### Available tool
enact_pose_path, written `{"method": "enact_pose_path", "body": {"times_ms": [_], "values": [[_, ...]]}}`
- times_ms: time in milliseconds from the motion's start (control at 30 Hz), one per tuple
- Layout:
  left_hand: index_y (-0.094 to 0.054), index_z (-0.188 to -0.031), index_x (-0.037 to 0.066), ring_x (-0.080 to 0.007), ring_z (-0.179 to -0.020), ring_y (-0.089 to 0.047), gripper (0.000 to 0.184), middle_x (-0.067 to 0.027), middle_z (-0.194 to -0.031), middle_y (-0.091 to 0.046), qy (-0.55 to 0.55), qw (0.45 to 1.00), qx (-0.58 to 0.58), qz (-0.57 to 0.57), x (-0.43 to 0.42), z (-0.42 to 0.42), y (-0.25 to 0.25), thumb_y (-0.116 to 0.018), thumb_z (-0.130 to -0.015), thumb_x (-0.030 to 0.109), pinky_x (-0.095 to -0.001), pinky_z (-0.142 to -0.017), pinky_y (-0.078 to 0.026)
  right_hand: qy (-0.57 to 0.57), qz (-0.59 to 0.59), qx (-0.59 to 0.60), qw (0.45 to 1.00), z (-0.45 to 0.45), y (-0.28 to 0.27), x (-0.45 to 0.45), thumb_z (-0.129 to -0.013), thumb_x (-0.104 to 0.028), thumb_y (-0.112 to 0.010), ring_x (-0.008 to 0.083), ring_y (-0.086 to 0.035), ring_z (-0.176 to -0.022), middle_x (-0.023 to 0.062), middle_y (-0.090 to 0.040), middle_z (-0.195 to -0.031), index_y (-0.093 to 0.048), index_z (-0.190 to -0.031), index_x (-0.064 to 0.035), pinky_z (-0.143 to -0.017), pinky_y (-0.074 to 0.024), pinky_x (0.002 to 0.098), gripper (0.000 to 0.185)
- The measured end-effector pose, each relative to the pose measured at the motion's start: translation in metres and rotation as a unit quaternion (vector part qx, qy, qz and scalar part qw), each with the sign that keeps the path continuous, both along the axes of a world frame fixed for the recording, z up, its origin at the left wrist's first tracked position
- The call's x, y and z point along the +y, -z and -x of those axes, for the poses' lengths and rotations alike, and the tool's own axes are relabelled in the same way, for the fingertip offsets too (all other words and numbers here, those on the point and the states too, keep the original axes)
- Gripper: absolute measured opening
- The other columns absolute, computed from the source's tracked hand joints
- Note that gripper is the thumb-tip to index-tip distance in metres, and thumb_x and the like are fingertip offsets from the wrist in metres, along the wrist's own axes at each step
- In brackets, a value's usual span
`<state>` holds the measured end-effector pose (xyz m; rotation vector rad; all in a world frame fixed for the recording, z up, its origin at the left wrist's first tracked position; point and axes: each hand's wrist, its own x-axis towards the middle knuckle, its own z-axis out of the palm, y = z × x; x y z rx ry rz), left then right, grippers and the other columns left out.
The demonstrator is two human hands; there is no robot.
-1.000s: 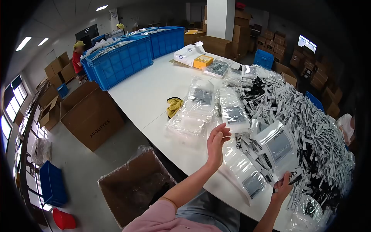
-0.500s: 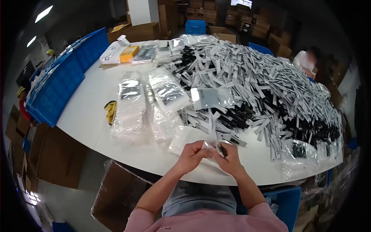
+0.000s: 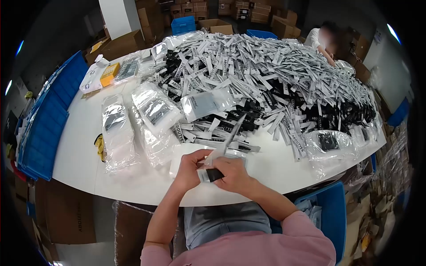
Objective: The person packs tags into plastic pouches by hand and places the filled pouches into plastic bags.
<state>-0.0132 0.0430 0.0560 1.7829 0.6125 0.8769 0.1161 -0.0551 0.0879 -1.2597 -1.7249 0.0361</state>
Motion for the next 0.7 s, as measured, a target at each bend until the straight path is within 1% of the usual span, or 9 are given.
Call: {"method": "enact_pose_path", "body": {"times_ms": [100,167,200,367,467,500,567,633,700], "values": [[-0.064,-0.105,0.005,-0.0057,-0.048,-0.041,0.047,-0.0008,-0.058,-0.048,-0.131,0.986,0.051,-0.085,-0.012,0.008,-0.045,-0.054,-0.063,-0.013,-0.0231,-0.042,-0.032,0.097,0.021,0.003,0.995,-0.024,0.021,0.013,-0.063,-0.011,-0.066,0.0303,-0.056,-0.056,0.0119,-0.056,-0.066,-0.055,-0.078,-0.0039,-0.05,-0.0455,0.0341,0.019],[-0.064,-0.108,0.008,-0.0126,-0.043,-0.04,0.053,-0.0022,-0.053,-0.039,-0.151,0.86,0.021,-0.487,-0.013,0.003,-0.05,-0.054,-0.06,-0.011,-0.0262,-0.04,-0.03,0.126,0.008,0.037,0.991,-0.014,0.014,0.015,-0.065,-0.013,-0.067,0.0311,-0.057,-0.058,0.013,-0.057,-0.069,-0.056,-0.083,-0.0034,-0.052,-0.0465,0.0341,0.024],[-0.064,-0.11,0.009,-0.02,-0.043,-0.038,0.057,-0.0042,-0.053,-0.036,-0.176,0.865,0.033,-0.469,-0.01,0.0,-0.051,-0.054,-0.058,-0.011,-0.0295,-0.04,-0.031,0.148,-0.008,0.07,0.987,-0.01,0.01,0.015,-0.067,-0.015,-0.068,0.0318,-0.058,-0.06,0.0142,-0.059,-0.072,-0.056,-0.089,-0.0029,-0.053,-0.0475,0.0342,0.028],[-0.063,-0.111,0.008,-0.0204,-0.046,-0.038,0.058,-0.0049,-0.054,-0.036,-0.194,0.915,0.0,-0.355,-0.008,-0.017,-0.043,-0.053,-0.057,-0.012,-0.0308,-0.042,-0.033,0.119,0.043,0.032,0.991,0.006,0.036,0.013,-0.086,-0.027,-0.055,0.0347,-0.061,-0.073,0.0179,-0.061,-0.087,-0.051,-0.111,-0.0035,-0.057,-0.0478,0.0389,0.035],[-0.062,-0.113,0.006,-0.0196,-0.049,-0.04,0.06,-0.0045,-0.055,-0.037,-0.155,0.883,0.032,-0.442,-0.024,-0.018,-0.028,-0.054,-0.056,-0.011,-0.0309,-0.044,-0.035,-0.056,0.112,0.348,0.929,0.001,0.051,0.027,-0.089,-0.024,-0.045,0.0294,-0.059,-0.069,0.0152,-0.06,-0.076,-0.049,-0.11,0.0001,-0.062,-0.0457,0.0347,0.032],[-0.061,-0.113,0.006,-0.0191,-0.048,-0.04,0.06,-0.0042,-0.055,-0.036,-0.129,0.873,0.027,-0.47,-0.025,-0.019,-0.025,-0.055,-0.056,-0.01,-0.0306,-0.044,-0.035,-0.05,0.114,0.352,0.928,0.002,0.051,0.022,-0.089,-0.024,-0.045,0.0294,-0.059,-0.069,0.0152,-0.06,-0.076,-0.049,-0.11,0.0001,-0.062,-0.0457,0.0347,0.032],[-0.059,-0.117,0.006,-0.0184,-0.049,-0.042,0.062,-0.0046,-0.056,-0.039,-0.139,0.886,0.012,-0.442,-0.017,-0.02,-0.016,-0.056,-0.056,-0.009,-0.0296,-0.043,-0.036,-0.086,0.331,0.419,0.841,0.008,0.025,0.012,-0.089,-0.023,-0.042,0.0248,-0.055,-0.068,0.0126,-0.058,-0.072,-0.05,-0.106,0.0024,-0.064,-0.0452,0.0337,0.031],[-0.057,-0.119,0.006,-0.0184,-0.051,-0.045,0.062,-0.0059,-0.058,-0.044,-0.189,0.949,0.077,-0.241,-0.011,-0.008,-0.016,-0.056,-0.059,-0.009,-0.029,-0.043,-0.037,-0.062,0.189,0.364,0.91,0.024,0.03,0.01,-0.088,-0.02,-0.04,0.0241,-0.056,-0.07,0.0146,-0.057,-0.077,-0.05,-0.1,0.0045,-0.063,-0.0452,0.0342,0.028],[-0.055,-0.121,0.006,-0.0201,-0.05,-0.047,0.063,-0.0066,-0.059,-0.048,-0.13,0.925,0.035,-0.356,-0.015,-0.011,-0.013,-0.054,-0.061,-0.01,-0.0304,-0.044,-0.038,0.056,0.158,0.206,0.964,0.02,0.058,0.017,-0.088,-0.021,-0.042,0.0248,-0.057,-0.076,0.0168,-0.058,-0.086,-0.05,-0.098,0.0055,-0.066,-0.0456,0.0359,0.029]]}}
